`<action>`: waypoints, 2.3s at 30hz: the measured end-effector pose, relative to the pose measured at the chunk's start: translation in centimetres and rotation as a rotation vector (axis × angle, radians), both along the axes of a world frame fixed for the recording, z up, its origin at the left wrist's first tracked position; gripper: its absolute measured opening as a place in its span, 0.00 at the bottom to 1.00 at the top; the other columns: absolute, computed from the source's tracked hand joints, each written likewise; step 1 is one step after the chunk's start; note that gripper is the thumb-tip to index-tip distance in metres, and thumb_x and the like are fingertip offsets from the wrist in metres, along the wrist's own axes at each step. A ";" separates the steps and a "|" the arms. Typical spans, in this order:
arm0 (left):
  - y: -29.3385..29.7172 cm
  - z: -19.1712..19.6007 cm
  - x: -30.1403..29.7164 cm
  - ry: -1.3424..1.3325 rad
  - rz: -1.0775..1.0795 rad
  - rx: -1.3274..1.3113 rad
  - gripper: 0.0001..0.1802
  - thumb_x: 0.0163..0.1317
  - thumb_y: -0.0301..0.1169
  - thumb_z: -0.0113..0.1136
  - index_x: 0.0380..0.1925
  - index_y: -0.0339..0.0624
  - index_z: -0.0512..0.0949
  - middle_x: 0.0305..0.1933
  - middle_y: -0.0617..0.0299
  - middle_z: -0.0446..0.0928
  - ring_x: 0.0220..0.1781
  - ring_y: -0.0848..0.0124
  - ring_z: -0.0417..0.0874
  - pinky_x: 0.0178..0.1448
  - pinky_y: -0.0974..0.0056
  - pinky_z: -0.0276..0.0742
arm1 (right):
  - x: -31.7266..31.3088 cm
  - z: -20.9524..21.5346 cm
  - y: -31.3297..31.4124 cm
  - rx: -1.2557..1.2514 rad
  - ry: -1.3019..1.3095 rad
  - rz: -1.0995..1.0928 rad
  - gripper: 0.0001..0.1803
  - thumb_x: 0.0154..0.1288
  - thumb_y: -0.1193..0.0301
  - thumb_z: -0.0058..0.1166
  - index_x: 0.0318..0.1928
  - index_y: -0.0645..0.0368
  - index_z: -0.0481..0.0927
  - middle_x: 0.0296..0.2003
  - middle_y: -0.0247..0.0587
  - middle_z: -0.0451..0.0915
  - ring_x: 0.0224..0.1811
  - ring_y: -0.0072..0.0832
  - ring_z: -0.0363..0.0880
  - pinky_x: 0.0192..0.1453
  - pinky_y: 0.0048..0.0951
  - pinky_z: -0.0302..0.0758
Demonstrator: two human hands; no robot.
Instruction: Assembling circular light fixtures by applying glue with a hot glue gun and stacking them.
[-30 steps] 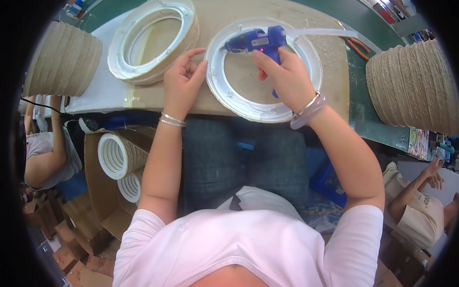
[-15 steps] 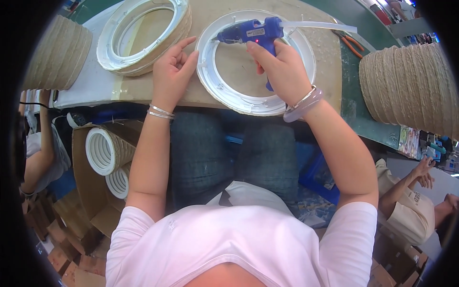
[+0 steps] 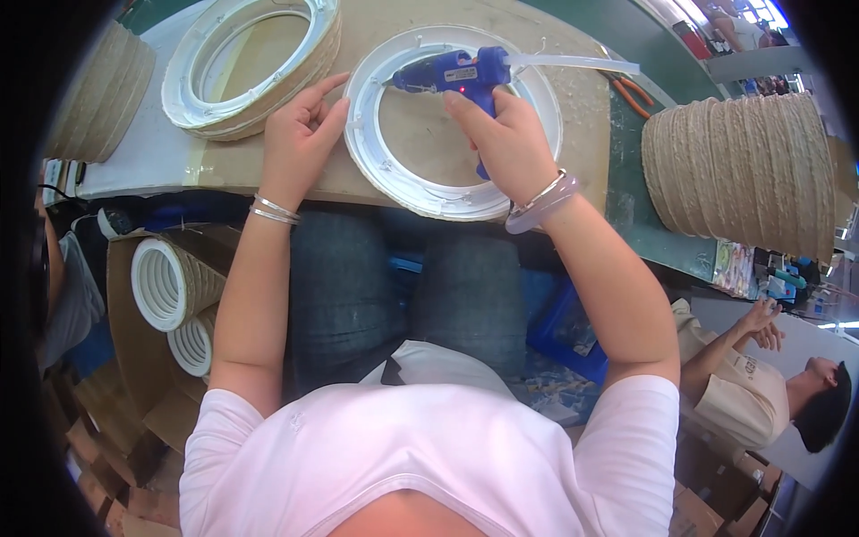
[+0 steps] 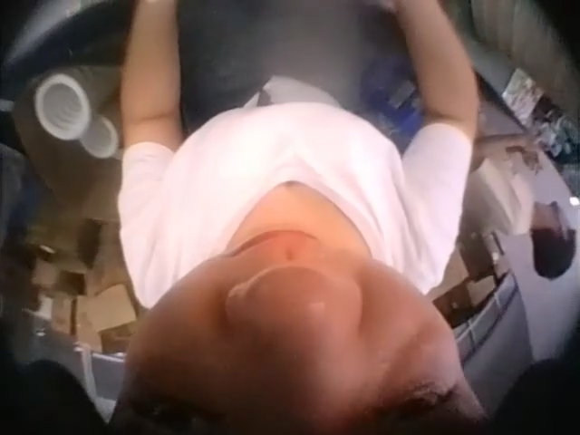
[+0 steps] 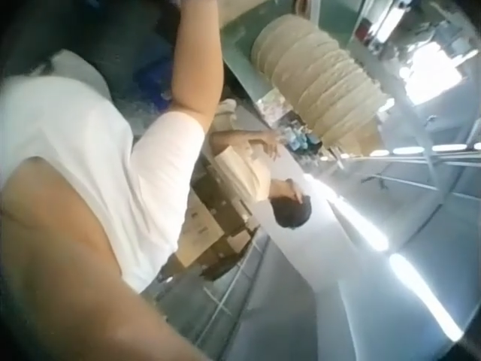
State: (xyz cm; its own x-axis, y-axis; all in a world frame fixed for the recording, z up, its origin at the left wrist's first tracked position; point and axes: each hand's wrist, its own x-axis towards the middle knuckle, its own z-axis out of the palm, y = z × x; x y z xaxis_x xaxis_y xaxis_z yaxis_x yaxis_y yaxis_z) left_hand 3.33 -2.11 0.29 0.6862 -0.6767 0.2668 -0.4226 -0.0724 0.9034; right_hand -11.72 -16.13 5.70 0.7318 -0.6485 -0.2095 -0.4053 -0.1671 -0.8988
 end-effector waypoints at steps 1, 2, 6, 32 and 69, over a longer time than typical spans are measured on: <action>0.0 0.0 0.0 0.005 0.001 -0.008 0.16 0.48 0.32 0.54 0.38 0.38 0.74 0.10 0.66 0.62 0.13 0.80 0.61 0.20 0.74 0.59 | 0.0 0.0 0.0 -0.008 0.005 0.001 0.15 0.56 0.60 0.47 0.22 0.58 0.70 0.14 0.26 0.65 0.14 0.13 0.62 0.17 0.15 0.59; 0.0 0.0 0.0 -0.002 0.001 0.000 0.16 0.49 0.32 0.54 0.38 0.38 0.74 0.10 0.66 0.62 0.13 0.80 0.61 0.20 0.74 0.59 | 0.0 0.0 0.0 -0.002 0.007 0.001 0.15 0.56 0.60 0.47 0.24 0.59 0.71 0.15 0.27 0.67 0.14 0.13 0.62 0.18 0.15 0.59; 0.0 -0.1 0.1 -0.001 -0.007 0.007 0.16 0.49 0.33 0.53 0.39 0.38 0.74 0.11 0.66 0.62 0.13 0.80 0.61 0.20 0.74 0.59 | -0.8 1.0 0.1 0.042 -0.097 0.063 0.14 0.57 0.61 0.45 0.29 0.61 0.73 0.20 0.32 0.72 0.16 0.13 0.63 0.19 0.14 0.61; -0.1 -0.7 0.3 -0.026 0.010 -0.009 0.17 0.50 0.35 0.53 0.39 0.40 0.74 0.12 0.66 0.62 0.15 0.78 0.61 0.22 0.73 0.60 | -5.1 1.5 2.2 0.084 0.068 0.157 0.13 0.58 0.65 0.46 0.31 0.63 0.74 0.19 0.30 0.71 0.20 0.14 0.66 0.23 0.15 0.60; -0.4 -0.4 0.2 -0.034 -0.014 -0.024 0.16 0.53 0.29 0.52 0.43 0.40 0.72 0.15 0.75 0.52 0.18 0.85 0.52 0.22 0.78 0.48 | -12.3 3.7 1.2 0.090 0.037 0.012 0.11 0.58 0.68 0.42 0.37 0.63 0.70 0.28 0.40 0.73 0.27 0.21 0.70 0.29 0.18 0.69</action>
State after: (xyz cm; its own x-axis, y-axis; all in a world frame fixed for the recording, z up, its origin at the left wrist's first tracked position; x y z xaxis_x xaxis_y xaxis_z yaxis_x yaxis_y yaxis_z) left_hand 3.56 -2.48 -0.10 0.6671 -0.6791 0.3062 -0.4539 -0.0446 0.8899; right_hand -24.07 -14.90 9.42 0.7297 -0.6174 -0.2937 -0.4373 -0.0913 -0.8947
